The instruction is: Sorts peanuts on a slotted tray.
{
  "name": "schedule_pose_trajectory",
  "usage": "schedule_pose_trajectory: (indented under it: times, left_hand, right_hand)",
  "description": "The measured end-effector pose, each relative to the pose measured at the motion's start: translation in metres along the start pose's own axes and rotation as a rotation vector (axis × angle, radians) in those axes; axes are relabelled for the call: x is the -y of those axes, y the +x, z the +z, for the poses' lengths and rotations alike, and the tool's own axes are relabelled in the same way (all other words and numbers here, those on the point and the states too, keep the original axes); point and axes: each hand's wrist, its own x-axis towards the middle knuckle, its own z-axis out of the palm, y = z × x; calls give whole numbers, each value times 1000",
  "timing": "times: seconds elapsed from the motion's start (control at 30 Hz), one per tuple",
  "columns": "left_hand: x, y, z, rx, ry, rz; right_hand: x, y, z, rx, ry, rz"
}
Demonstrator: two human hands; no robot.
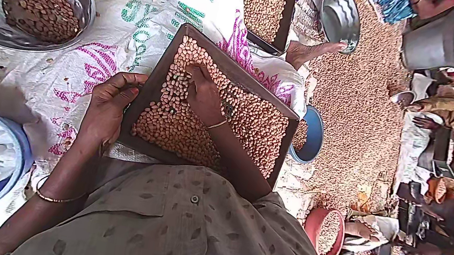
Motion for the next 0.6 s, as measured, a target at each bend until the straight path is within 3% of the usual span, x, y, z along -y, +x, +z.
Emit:
schedule_pose_trajectory:
  times: [0.07, 0.2, 0.33, 0.4, 0.5, 0.6]
  left_hand:
    - [-1, -1, 0, 7, 3, -10]
    - [1, 0, 0, -1, -13, -3]
    - [2, 1, 0, 1, -4, 4]
    - [2, 1, -1, 1, 3, 10]
    - [2, 2, 0, 3, 8, 16]
    - [2, 2, -1, 9, 21, 14]
  right_hand:
    - [-3, -1, -4, -48, 89, 55]
    - [2, -6, 1, -43, 155, -17]
    - [16, -10, 16, 26, -108, -131]
    - [27, -8, 12, 117, -212, -96]
    - [35, -4, 6, 215, -254, -12]
    - [32, -8, 10, 160, -242, -25]
